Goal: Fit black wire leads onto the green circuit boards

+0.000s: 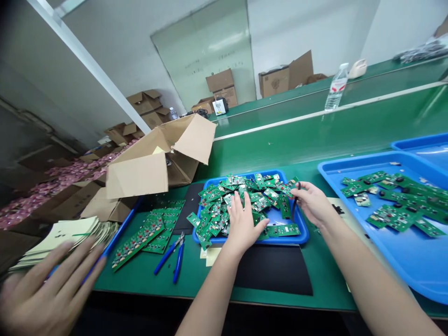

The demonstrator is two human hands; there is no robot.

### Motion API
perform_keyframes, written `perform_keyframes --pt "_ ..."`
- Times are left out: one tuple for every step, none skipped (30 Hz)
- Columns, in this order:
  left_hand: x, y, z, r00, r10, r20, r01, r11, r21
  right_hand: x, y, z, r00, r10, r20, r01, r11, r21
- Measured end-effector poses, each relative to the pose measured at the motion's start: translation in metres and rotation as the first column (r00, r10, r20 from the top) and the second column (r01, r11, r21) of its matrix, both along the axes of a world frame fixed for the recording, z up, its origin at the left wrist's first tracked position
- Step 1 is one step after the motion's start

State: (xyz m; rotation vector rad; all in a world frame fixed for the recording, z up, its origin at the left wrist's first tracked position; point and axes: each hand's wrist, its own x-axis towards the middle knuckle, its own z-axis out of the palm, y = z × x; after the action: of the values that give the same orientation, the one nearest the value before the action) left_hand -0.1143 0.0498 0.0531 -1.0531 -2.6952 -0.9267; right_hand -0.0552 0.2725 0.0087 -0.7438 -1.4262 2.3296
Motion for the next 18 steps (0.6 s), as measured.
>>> perform_keyframes --pt "0.004 0.002 -0.003 1.0 0.005 -0.003 -0.005 1.0 -0.002 0.0 0.0 0.0 1.0 -0.003 -0.002 0.003 1.0 -0.004" --pt "0.008 0.004 -0.005 1.0 0.017 -0.01 -0.017 1.0 -0.004 0.0 0.001 0.0 1.0 -0.006 -0.005 0.006 1.0 -0.01" --pt "0.012 0.004 -0.008 0.999 0.034 -0.019 -0.034 0.999 -0.009 0.0 0.001 -0.001 1.0 -0.007 -0.008 0.007 1.0 -0.017" --pt "0.016 0.003 -0.012 0.998 0.06 -0.033 -0.061 0.998 -0.015 0.0 0.002 -0.001 1.0 -0.008 -0.011 0.008 1.0 -0.023" --pt "0.019 -0.001 -0.015 0.993 0.102 -0.054 -0.104 0.994 -0.019 0.0 0.002 -0.002 1.0 -0.009 -0.016 0.008 1.0 -0.027" --pt "0.022 -0.007 -0.019 0.982 0.17 -0.081 -0.172 0.985 -0.021 0.0 0.003 -0.003 1.0 -0.011 -0.02 0.01 0.999 -0.031" --pt "0.023 -0.014 -0.022 0.958 0.267 -0.106 -0.271 0.962 -0.024 -0.001 0.003 -0.005 1.0 -0.015 -0.025 0.014 0.999 -0.034" --pt "0.024 -0.023 -0.025 0.917 0.38 -0.12 -0.386 0.922 -0.031 -0.002 0.003 -0.006 0.999 -0.02 -0.028 0.018 0.999 -0.038" --pt "0.023 -0.032 -0.028 0.865 0.489 -0.114 -0.497 0.866 -0.055 -0.002 0.004 -0.008 0.999 -0.024 -0.031 0.022 0.999 -0.041" --pt "0.022 -0.041 -0.031 0.817 0.569 -0.087 -0.576 0.811 -0.101 -0.003 0.004 -0.009 0.999 -0.026 -0.035 0.024 0.999 -0.042" --pt "0.021 -0.048 -0.034 0.788 0.613 -0.051 -0.613 0.773 -0.164 -0.003 0.004 -0.01 0.999 -0.024 -0.039 0.022 0.999 -0.042" --pt "0.019 -0.052 -0.036 0.78 0.626 -0.015 -0.612 0.757 -0.228 -0.003 0.005 -0.011 0.999 -0.019 -0.045 0.017 0.999 -0.042" --pt "0.018 -0.054 -0.038 0.79 0.613 0.016 -0.586 0.762 -0.277 -0.003 0.005 -0.012 0.999 -0.011 -0.052 0.009 0.999 -0.042" --pt "0.017 -0.054 -0.039 0.806 0.591 0.037 -0.554 0.774 -0.306 -0.003 0.005 -0.013 0.998 -0.004 -0.06 0.001 0.999 -0.044" --pt "0.017 -0.051 -0.04 0.819 0.571 0.047 -0.53 0.786 -0.317 -0.002 0.006 -0.013 0.998 0.001 -0.068 -0.005 0.999 -0.049" --pt "0.017 -0.046 -0.04 0.828 0.559 0.056 -0.516 0.796 -0.317 -0.002 0.006 -0.013 0.997 0.005 -0.074 -0.01 0.998 -0.056" --pt "0.018 -0.041 -0.039 0.832 0.55 0.071 -0.506 0.805 -0.31 -0.001 0.007 -0.014 0.997 0.008 -0.079 -0.013 0.998 -0.064" --pt "0.019 -0.035 -0.038 0.837 0.54 0.09 -0.494 0.816 -0.301 -0.001 0.007 -0.014 0.997 0.009 -0.082 -0.015 0.997 -0.07"
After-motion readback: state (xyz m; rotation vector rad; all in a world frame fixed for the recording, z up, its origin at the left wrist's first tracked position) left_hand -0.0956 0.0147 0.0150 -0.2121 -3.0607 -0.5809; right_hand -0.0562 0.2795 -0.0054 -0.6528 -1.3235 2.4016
